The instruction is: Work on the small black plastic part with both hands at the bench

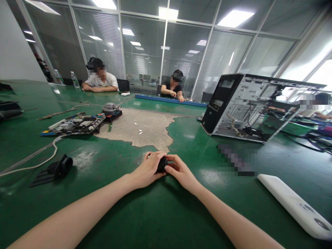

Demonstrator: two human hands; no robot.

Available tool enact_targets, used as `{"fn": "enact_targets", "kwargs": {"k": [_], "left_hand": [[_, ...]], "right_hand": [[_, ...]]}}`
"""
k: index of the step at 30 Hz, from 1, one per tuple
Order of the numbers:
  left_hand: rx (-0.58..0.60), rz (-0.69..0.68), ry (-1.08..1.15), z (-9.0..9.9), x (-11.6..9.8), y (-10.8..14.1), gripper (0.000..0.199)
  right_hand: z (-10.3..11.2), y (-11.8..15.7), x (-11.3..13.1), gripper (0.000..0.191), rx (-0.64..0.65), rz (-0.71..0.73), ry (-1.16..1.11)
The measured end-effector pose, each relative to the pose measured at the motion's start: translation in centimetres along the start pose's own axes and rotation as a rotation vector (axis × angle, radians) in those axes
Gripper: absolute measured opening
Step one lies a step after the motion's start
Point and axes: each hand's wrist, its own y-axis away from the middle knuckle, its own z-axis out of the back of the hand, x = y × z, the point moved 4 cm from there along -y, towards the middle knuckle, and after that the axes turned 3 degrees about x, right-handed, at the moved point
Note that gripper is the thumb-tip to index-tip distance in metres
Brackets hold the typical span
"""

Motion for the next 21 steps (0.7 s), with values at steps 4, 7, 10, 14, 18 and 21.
{"fn": "enact_targets", "kwargs": {"k": [4, 7, 10, 14, 18, 21], "left_hand": [[0.014, 0.005, -0.004, 0.04, -0.03, -0.01, 0.059], [0.018, 0.006, -0.004, 0.13, -0.11, -0.02, 0.058], [0.012, 0.006, -0.008, 0.18, -0.15, -0.03, 0.057], [0.014, 0.020, -0.009, 0.13, -0.10, -0.04, 0.057], [0.010, 0.031, 0.002, 0.11, -0.07, -0.08, 0.057], [0.011, 0.042, 0.006, 0.11, -0.04, -0.10, 0.057]], "right_hand": [[-0.03, 0.15, 0.11, 0.029, 0.057, -0.001, -0.042], [-0.06, 0.21, 0.10, 0.027, 0.059, 0.000, -0.086], [-0.07, 0.09, -0.09, 0.022, 0.024, -0.011, -0.093], [-0.04, -0.14, -0.20, 0.023, -0.012, 0.000, -0.051], [0.11, -0.20, -0.03, 0.028, -0.017, 0.003, -0.017], [0.05, -0.08, 0.15, 0.028, 0.017, -0.013, -0.021]]}}
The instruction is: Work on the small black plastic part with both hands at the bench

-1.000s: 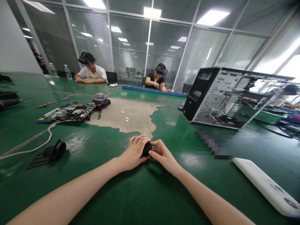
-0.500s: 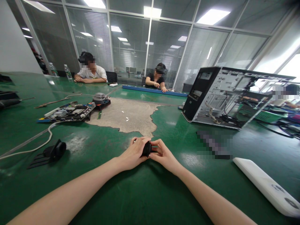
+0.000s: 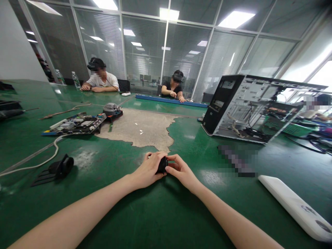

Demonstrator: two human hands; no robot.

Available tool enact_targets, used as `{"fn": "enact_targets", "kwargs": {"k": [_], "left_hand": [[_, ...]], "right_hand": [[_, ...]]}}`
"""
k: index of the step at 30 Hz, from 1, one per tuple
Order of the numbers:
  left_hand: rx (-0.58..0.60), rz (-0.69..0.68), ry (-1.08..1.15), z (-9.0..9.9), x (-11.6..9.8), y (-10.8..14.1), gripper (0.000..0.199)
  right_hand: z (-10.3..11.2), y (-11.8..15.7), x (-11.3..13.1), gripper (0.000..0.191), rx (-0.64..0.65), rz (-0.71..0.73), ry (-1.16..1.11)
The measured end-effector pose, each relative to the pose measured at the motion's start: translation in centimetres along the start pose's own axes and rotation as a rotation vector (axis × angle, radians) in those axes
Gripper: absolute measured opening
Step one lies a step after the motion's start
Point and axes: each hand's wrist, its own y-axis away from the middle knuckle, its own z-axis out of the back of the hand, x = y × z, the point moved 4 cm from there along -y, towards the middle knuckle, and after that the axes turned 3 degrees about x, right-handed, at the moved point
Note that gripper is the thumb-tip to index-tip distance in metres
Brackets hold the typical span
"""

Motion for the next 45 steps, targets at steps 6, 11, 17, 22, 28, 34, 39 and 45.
{"fn": "enact_targets", "kwargs": {"k": [6, 11, 17, 22, 28, 34, 39, 45], "left_hand": [[0.008, 0.002, -0.001, 0.01, -0.08, 0.02, 0.060], [-0.016, 0.006, -0.007, 0.09, -0.10, 0.02, 0.056], [-0.013, -0.002, -0.015, -0.07, -0.02, 0.01, 0.056], [-0.013, -0.004, -0.025, -0.12, -0.03, -0.02, 0.058], [-0.033, 0.001, -0.032, -0.05, -0.08, -0.01, 0.056], [-0.038, 0.001, -0.035, -0.14, -0.04, -0.02, 0.056], [-0.026, -0.002, -0.030, -0.17, 0.09, -0.01, 0.058], [-0.019, -0.005, -0.036, -0.12, 0.11, 0.06, 0.059]], "right_hand": [[-0.26, 0.23, -0.02, 0.027, 0.027, 0.010, -0.059], [-0.17, 0.00, -0.37, 0.021, -0.010, 0.021, -0.041], [-0.11, -0.13, -0.16, 0.024, -0.016, -0.021, 0.035], [-0.10, 0.01, 0.12, 0.029, 0.054, -0.012, -0.023], [-0.07, -0.09, -0.40, 0.020, 0.030, 0.002, -0.045], [-0.13, -0.21, -0.67, 0.024, -0.028, -0.018, 0.013], [-0.26, 0.00, -0.13, 0.025, 0.026, 0.000, 0.032], [-0.32, 0.07, 0.14, 0.025, 0.059, 0.004, -0.043]]}}
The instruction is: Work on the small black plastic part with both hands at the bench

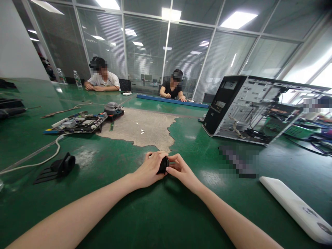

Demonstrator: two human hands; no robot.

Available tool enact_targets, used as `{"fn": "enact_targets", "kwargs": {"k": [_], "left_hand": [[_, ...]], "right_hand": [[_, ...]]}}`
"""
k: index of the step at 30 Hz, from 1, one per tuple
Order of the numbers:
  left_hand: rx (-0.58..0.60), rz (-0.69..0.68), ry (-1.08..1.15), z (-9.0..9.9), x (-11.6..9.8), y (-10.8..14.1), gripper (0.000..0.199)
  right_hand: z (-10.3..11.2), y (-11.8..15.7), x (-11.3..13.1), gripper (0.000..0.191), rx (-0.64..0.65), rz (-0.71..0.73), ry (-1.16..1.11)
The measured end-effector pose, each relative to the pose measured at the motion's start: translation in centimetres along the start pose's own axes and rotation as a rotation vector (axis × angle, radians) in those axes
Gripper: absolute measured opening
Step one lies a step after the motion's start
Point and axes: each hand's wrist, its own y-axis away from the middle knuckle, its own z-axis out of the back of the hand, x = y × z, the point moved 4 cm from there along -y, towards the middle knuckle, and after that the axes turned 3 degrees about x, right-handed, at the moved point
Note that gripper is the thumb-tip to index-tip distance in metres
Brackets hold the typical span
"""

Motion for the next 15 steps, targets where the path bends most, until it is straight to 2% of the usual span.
{"fn": "enact_targets", "kwargs": {"k": [5, 10, 15], "left_hand": [[0.002, -0.002, 0.001, 0.05, -0.10, 0.01, 0.056], [-0.006, -0.003, 0.010, 0.13, -0.20, -0.07, 0.057], [-0.001, 0.001, 0.016, 0.09, -0.15, -0.06, 0.057]], "right_hand": [[0.08, -0.32, -0.53, 0.022, -0.055, 0.001, -0.003], [0.13, -0.33, -0.38, 0.029, -0.051, 0.024, 0.020], [0.07, -0.11, -0.12, 0.025, -0.012, 0.004, 0.003]]}}
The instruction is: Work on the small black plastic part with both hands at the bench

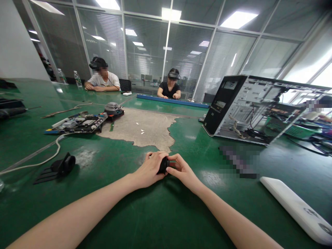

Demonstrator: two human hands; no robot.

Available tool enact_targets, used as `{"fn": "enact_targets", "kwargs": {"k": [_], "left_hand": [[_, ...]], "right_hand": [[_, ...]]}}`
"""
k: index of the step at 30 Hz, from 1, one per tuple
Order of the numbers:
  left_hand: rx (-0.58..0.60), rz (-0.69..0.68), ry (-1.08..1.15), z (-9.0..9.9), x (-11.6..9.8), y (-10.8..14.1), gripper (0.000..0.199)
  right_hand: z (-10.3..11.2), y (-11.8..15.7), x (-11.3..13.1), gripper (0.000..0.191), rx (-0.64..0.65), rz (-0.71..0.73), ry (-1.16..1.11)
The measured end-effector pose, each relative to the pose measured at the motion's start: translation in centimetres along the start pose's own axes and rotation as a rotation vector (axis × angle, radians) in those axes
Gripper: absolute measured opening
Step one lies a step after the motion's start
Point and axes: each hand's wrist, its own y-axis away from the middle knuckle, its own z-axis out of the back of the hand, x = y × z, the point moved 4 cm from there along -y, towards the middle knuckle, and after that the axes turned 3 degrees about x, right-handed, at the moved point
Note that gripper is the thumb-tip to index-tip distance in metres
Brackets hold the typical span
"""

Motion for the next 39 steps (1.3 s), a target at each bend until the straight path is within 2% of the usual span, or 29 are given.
{"fn": "enact_targets", "kwargs": {"k": [13, 19, 26, 31, 39], "left_hand": [[-0.009, 0.002, -0.003, 0.05, -0.05, -0.02, 0.055], [0.011, 0.006, -0.013, -0.08, 0.11, 0.06, 0.059], [0.002, 0.006, -0.010, -0.05, 0.08, -0.01, 0.057], [-0.001, -0.001, -0.003, 0.08, -0.09, -0.06, 0.056], [-0.001, 0.006, 0.000, 0.05, 0.01, -0.03, 0.057]], "right_hand": [[0.23, -0.24, -0.49, 0.026, -0.060, -0.003, 0.061], [-0.01, 0.06, 0.08, 0.028, -0.006, -0.002, 0.017], [0.00, -0.01, -0.13, 0.022, -0.034, -0.001, -0.021], [0.08, -0.14, -0.15, 0.027, -0.038, 0.016, 0.017], [0.04, 0.04, 0.10, 0.025, 0.001, 0.011, 0.012]]}}
